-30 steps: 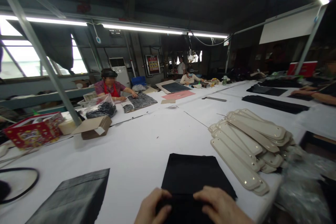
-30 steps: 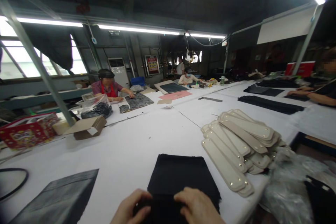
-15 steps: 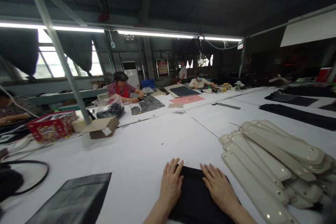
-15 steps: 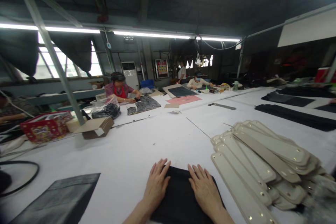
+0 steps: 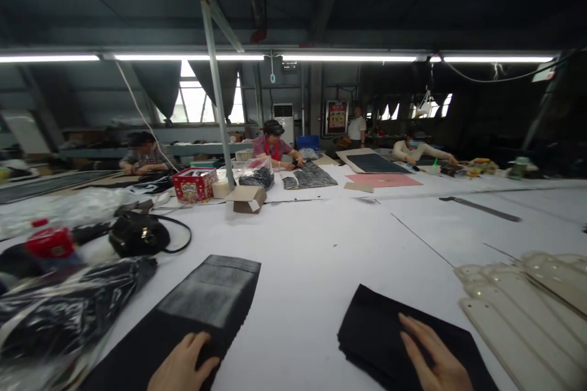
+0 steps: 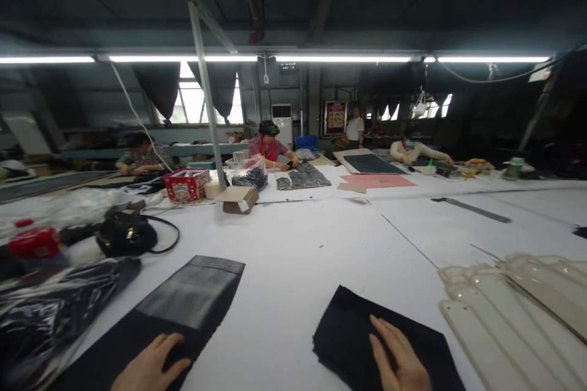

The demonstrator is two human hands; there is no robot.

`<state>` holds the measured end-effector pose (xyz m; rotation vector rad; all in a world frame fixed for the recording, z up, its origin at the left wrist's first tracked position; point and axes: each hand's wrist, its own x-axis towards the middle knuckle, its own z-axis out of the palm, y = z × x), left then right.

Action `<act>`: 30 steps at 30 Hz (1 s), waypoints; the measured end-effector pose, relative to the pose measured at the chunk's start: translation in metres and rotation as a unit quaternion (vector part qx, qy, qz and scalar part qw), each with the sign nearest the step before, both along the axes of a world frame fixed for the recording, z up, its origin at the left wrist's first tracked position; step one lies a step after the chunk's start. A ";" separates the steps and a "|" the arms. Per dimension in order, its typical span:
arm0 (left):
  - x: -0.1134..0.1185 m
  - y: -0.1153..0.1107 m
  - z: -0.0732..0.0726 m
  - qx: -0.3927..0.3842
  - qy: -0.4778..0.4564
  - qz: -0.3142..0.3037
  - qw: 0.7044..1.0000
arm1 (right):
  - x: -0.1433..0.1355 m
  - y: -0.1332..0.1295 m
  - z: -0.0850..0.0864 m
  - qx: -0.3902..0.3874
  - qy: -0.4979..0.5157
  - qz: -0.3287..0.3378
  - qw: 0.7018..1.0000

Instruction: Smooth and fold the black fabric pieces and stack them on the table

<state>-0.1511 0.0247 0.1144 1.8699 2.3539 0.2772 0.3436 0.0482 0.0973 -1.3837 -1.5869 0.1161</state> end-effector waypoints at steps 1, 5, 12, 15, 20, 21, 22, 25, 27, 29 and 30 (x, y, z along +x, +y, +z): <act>-0.009 -0.003 -0.004 -0.015 0.000 -0.005 1.000 | -0.021 -0.002 -0.001 -0.006 0.005 0.032 0.999; -0.016 -0.004 0.003 -0.031 0.011 -0.045 0.998 | -0.107 -0.009 -0.005 -0.042 0.011 0.167 0.985; -0.013 -0.005 0.025 -0.030 0.006 -0.053 0.998 | -0.209 -0.031 -0.017 -0.136 0.076 0.277 0.948; -0.015 -0.003 0.016 -0.015 -0.020 -0.043 0.999 | -0.238 -0.029 -0.019 -0.154 0.073 0.312 0.935; -0.030 -0.002 0.006 0.035 -0.126 -0.019 0.991 | -0.291 -0.015 -0.010 -0.138 -0.045 0.373 0.916; -0.034 -0.001 0.006 0.045 -0.158 -0.012 0.986 | -0.303 -0.012 -0.007 -0.133 -0.083 0.383 0.910; -0.038 -0.001 0.005 0.054 -0.193 -0.005 0.980 | -0.314 -0.009 -0.004 -0.128 -0.122 0.389 0.904; -0.051 0.004 0.004 0.082 -0.325 0.015 0.942 | -0.344 0.000 0.002 -0.122 -0.224 0.381 0.889; -0.061 0.005 0.003 0.103 -0.427 0.042 0.898 | -0.356 0.004 0.003 -0.119 -0.262 0.360 0.888; -0.077 0.003 0.006 0.135 -0.531 0.092 0.832 | -0.361 0.006 0.000 -0.114 -0.273 0.344 0.891; -0.087 -0.001 0.009 0.156 -0.583 0.126 0.788 | -0.361 0.006 -0.002 -0.111 -0.273 0.340 0.893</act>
